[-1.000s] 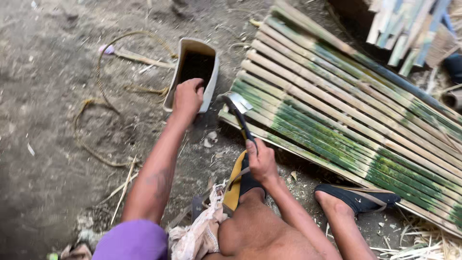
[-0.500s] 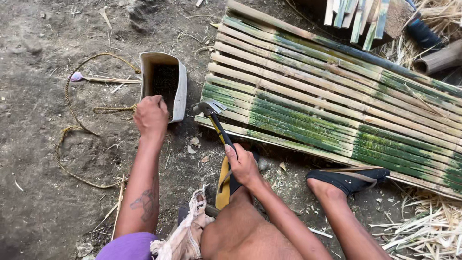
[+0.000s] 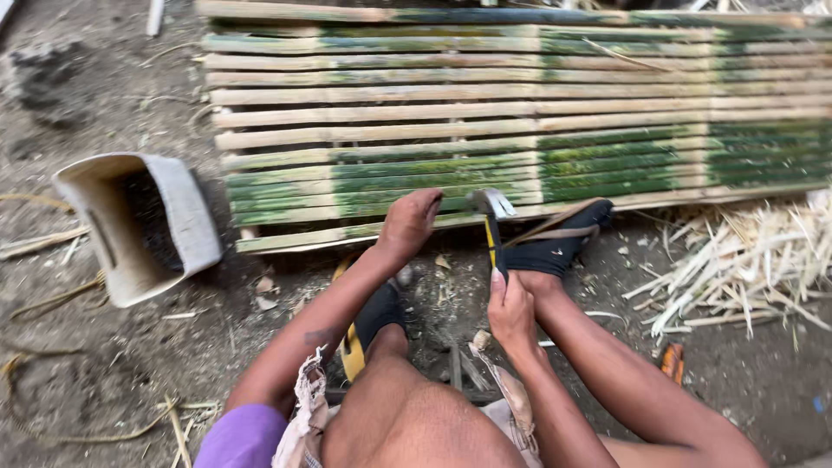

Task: The person arranges bamboo strips on a frame and secures them with nails using a hammer. They repeatedly pick up nails from a container and hammer them into the bamboo structure.

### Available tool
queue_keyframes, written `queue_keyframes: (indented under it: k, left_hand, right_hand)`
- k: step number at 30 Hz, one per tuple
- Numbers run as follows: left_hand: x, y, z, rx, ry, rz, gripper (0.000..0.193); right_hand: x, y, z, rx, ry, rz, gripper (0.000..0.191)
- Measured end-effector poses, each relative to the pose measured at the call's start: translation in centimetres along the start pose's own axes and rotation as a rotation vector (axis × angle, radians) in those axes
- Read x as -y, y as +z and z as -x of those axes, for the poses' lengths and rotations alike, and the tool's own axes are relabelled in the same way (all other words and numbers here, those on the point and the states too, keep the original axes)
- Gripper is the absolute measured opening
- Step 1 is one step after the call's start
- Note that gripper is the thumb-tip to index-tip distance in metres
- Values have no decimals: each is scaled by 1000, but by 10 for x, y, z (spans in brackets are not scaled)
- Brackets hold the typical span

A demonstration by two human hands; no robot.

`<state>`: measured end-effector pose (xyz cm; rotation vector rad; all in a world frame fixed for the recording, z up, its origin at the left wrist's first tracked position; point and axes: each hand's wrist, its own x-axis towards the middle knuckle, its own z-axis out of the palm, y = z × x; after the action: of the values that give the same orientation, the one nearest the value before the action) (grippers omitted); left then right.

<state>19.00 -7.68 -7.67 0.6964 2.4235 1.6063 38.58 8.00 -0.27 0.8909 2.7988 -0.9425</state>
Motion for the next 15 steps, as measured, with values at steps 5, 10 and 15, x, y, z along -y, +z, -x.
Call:
queue_keyframes:
  k: [5,10,15]
  left_hand:
    - [-1,44,-15,-85,176,-203,12]
    - [-1,49,-13,-7,53,-229,6]
    - [-5,49,-15,1,35,-278,3]
  right_hand:
    - [-25,-1,1,44,127,-44,42]
    - [-19,-6,6,45,151,-148,42]
    - [3,-30,18,41,115,-205,41]
